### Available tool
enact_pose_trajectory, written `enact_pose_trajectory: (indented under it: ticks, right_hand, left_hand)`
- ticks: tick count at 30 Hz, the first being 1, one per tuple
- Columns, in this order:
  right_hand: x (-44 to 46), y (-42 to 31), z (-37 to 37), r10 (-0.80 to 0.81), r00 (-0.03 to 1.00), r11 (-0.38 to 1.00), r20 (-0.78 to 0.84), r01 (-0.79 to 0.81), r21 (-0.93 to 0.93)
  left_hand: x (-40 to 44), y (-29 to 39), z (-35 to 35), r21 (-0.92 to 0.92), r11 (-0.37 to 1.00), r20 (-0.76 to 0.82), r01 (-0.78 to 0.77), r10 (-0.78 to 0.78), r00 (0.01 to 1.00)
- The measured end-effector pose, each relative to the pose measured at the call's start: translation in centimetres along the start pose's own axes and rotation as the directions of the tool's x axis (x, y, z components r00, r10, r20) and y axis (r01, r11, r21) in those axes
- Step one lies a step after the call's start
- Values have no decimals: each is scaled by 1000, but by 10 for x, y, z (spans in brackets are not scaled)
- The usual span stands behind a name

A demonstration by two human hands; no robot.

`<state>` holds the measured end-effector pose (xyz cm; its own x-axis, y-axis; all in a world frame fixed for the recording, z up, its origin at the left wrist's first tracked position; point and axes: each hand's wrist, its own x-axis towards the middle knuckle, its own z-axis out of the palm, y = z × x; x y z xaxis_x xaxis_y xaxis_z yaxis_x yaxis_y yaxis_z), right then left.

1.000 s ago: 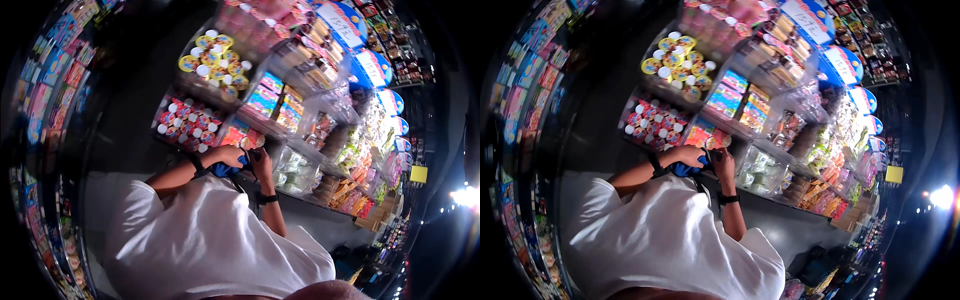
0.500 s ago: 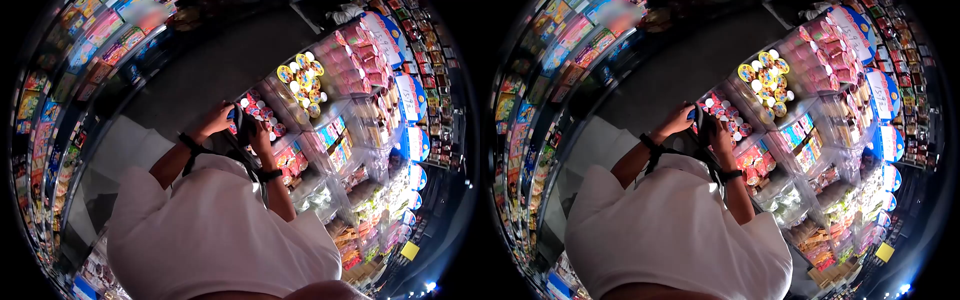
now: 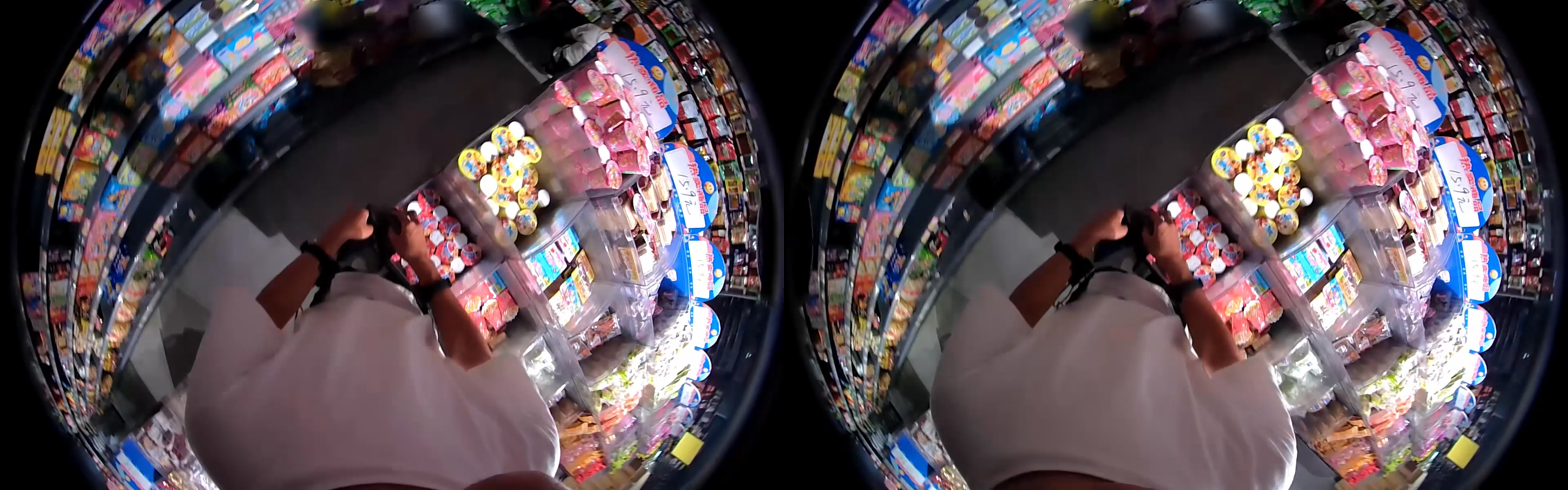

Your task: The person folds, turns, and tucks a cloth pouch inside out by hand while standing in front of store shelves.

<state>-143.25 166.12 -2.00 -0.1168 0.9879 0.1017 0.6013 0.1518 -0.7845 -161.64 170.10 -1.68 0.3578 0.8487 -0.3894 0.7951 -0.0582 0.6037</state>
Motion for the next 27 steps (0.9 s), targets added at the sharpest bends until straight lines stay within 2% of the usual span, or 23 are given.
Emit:
enact_pose_trajectory:
  ticks: [2, 3, 4, 6, 7, 8, 10, 11, 12, 14, 15, 16, 18, 19, 20, 21, 22, 23, 24, 25, 26, 27]
  right_hand:
    - [12, -2, -14, 13, 994, 996, -106, -3, 94]
    - [15, -4, -20, 69, 979, 997, -193, -72, -11]
    - [20, -4, -29, 168, 970, 986, -174, -162, 49]
    - [30, 18, -30, -4, 934, 996, -357, -29, -87]
    - [31, 9, -41, 142, 947, 989, -287, -144, 16]
    - [33, 27, -35, 185, 950, 982, -253, -185, 25]
    - [38, 31, -34, 234, 940, 971, -249, -237, 18]
    - [41, 35, -29, 248, 911, 968, -328, -248, 44]
    - [44, 32, -31, 316, 901, 948, -298, -315, 53]
    - [51, 29, -30, 332, 896, 942, -293, -333, 50]
    - [52, 28, -28, 379, 867, 918, -323, -397, 12]
    - [51, 28, -26, 336, 878, 935, -341, -354, 10]
    - [49, 21, -17, 325, 861, 932, -390, -361, -20]
    - [45, 13, -15, 351, 870, 912, -347, -402, -85]
    - [42, -1, -11, 394, 862, 898, -319, -435, -67]
    - [36, -6, -6, 379, 894, 906, -237, -411, -104]
    - [31, -11, -1, 367, 918, 912, -150, -387, -137]
    - [25, 8, 18, 343, 934, 908, -104, -358, -216]
    - [27, -16, 12, 374, 928, 912, -3, -368, -180]
    - [27, -11, 20, 406, 914, 881, 7, -389, -269]
    - [25, -8, 27, 440, 898, 844, 15, -408, -349]
    - [31, -10, 19, 459, 886, 837, 65, -406, -367]
  left_hand:
    - [17, 17, -5, 152, 985, 25, 80, -84, 996]
    - [16, 27, -19, 22, 988, 15, -150, 150, 989]
    - [27, 35, -16, 31, 987, 23, -161, 160, 987]
    - [69, 39, 12, 79, 989, -145, -122, 132, 981]
    - [98, 25, 34, -126, 980, -145, -151, 133, 981]
    - [102, 45, 28, -93, 984, -184, -155, 136, 973]
    - [124, 45, 38, -145, 957, -243, -250, 210, 947]
    - [122, 53, 27, -76, 960, -230, -271, 247, 941]
    - [134, 43, 31, 21, 968, -139, -250, 250, 958]
    - [153, 21, 45, 3, 910, -238, -416, 404, 883]
    - [140, 28, 34, -28, 936, -143, -352, 345, 928]
    - [123, 35, 27, -36, 929, -113, -368, 362, 925]
    - [109, 35, 18, 86, 917, -96, -390, 398, 912]
    - [97, 32, 17, 249, 878, -85, -410, 441, 893]
    - [83, 25, 15, 404, 815, -69, -415, 479, 875]
    - [67, 15, -3, 582, 596, -24, -553, 693, 721]
    - [51, 18, -20, 563, 601, 155, -568, 598, 786]
    - [46, -7, -26, 840, 85, 196, -536, 874, 445]
    - [42, -31, -30, 910, -371, 387, -185, 921, 55]
    - [44, -41, -24, 857, -194, 296, -478, 944, 148]
    - [60, -46, -28, 829, -552, 553, 93, 833, 14]
    - [69, -24, -44, 733, -79, 414, -675, 840, 351]
